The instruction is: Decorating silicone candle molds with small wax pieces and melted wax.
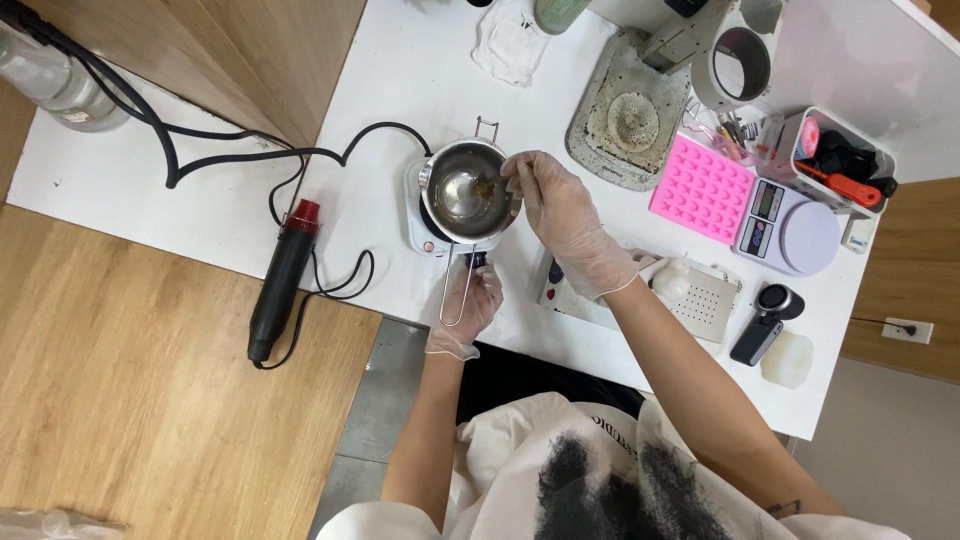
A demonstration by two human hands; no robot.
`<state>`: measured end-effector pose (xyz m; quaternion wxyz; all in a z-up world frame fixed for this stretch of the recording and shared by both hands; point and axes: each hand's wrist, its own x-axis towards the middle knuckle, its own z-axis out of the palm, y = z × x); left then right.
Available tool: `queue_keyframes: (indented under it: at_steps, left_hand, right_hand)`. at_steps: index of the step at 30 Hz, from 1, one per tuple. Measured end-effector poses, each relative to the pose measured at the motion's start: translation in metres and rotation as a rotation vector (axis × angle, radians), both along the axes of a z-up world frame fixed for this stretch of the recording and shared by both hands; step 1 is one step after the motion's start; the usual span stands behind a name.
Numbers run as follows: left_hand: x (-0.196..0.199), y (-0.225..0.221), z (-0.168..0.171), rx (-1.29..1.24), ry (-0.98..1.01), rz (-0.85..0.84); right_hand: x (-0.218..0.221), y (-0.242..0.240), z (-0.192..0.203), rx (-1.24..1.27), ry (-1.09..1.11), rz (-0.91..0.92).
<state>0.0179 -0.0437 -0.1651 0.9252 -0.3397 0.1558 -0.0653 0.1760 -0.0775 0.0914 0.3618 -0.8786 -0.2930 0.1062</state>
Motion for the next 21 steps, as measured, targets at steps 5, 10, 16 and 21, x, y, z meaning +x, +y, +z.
queue_keyframes:
  at_steps: [5, 10, 16, 21]
  left_hand:
    - [0.004, 0.007, 0.014, -0.047, -0.102, -0.022]
    - [-0.010, 0.024, 0.021, 0.074, -0.118, -0.116]
    - [-0.034, 0.072, 0.125, 0.773, 0.125, -0.481]
    - [-0.020, 0.089, 0.179, 1.234, 0.186, -0.485]
  right_hand:
    - [0.000, -0.002, 0.000, 0.008, 0.015, 0.024]
    - [-0.001, -0.005, -0.003, 0.018, -0.011, 0.018]
    - [-0.004, -0.004, -0.001, 0.025, -0.029, 0.077]
    - [-0.008, 0.001, 0.000, 0.010, -0.078, 0.073]
